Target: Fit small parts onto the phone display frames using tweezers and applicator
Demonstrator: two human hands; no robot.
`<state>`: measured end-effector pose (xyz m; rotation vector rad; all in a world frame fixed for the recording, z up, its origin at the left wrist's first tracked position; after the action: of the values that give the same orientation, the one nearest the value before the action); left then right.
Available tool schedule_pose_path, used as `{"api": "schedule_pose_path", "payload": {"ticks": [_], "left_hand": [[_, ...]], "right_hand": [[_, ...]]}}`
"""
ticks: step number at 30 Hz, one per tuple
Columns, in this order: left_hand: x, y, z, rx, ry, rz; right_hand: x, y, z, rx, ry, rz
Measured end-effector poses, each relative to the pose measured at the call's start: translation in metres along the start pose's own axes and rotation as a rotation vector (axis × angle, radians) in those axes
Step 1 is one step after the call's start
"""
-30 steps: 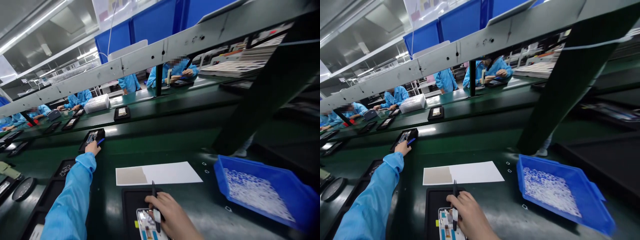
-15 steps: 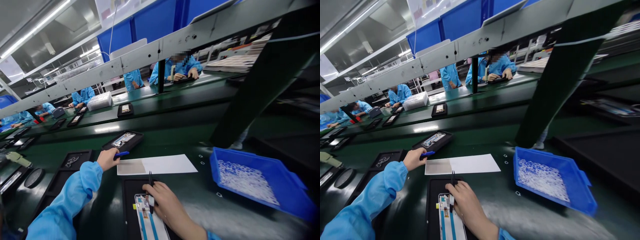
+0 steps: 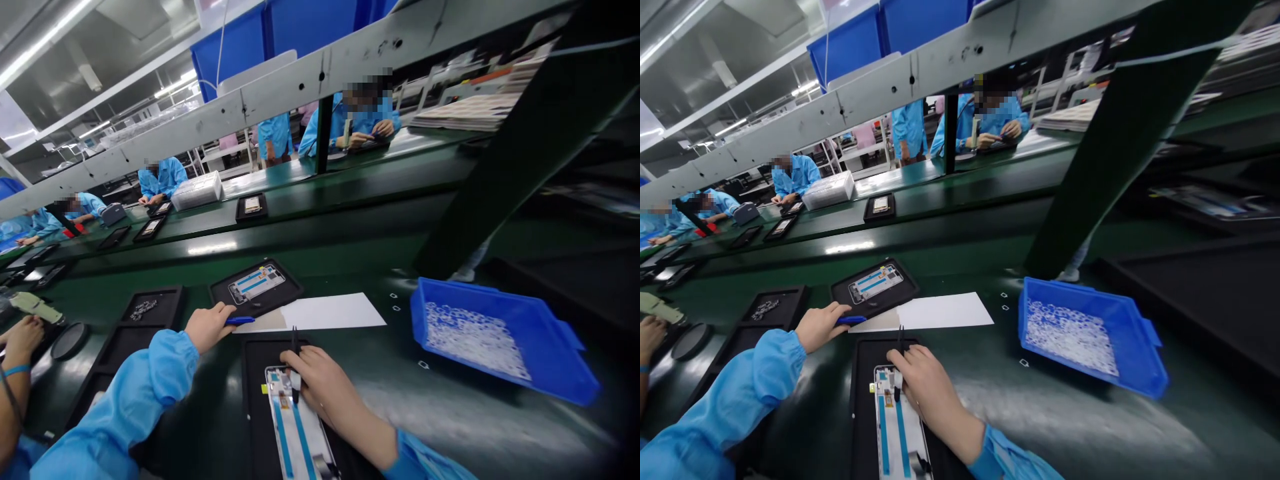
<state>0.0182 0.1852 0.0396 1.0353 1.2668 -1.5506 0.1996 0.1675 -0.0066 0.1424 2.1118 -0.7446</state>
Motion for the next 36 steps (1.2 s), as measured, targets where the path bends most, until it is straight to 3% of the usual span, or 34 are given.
{"api": "schedule_pose_path", "payload": {"ticks": [2,5,8,12,16,18,24,30,36], "left_hand": [[-0.017,0.006,0.012,-0.032,0.057,0.074],[-0.048,0.016,0.038,-0.079,0.204,0.351],[-0.060,0.024,0.062,-0.145,0.275,0.648],[-0.037,0.046,0.072,-0.133,0.216,0.744],[0.010,0.064,0.072,-0.201,0.120,0.577],[0.025,0.070,0.073,-0.235,0.104,0.481],[0.026,0.079,0.080,-0.214,0.189,0.306],[0.031,0.076,0.077,-0.253,0.179,0.364],[0.040,0.074,0.074,-0.292,0.166,0.396]], "right_hand": [[-0.003,0.004,-0.002,0.060,-0.016,-0.055],[-0.008,0.012,-0.003,0.152,-0.034,-0.192],[-0.014,0.016,0.000,0.150,-0.014,-0.293],[-0.020,0.025,0.007,0.152,0.042,-0.274],[-0.017,0.029,0.011,0.189,0.006,-0.289],[-0.016,0.026,0.011,0.177,-0.011,-0.285],[-0.019,0.009,0.008,0.051,0.025,-0.175],[-0.022,-0.007,0.005,-0.086,0.052,-0.031],[-0.020,-0.025,0.000,-0.199,-0.060,0.154]]}}
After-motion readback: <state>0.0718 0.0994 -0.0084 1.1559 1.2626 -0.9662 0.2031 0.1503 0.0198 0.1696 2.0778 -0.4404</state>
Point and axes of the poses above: each hand's wrist, its own z-axis away from the middle knuckle, its own x-axis out of the palm, y = z × x, the point moved 9 cm from there along -z, towards the middle knuckle, and after that the axes turned 6 degrees about -z, right-handed, at the moved point
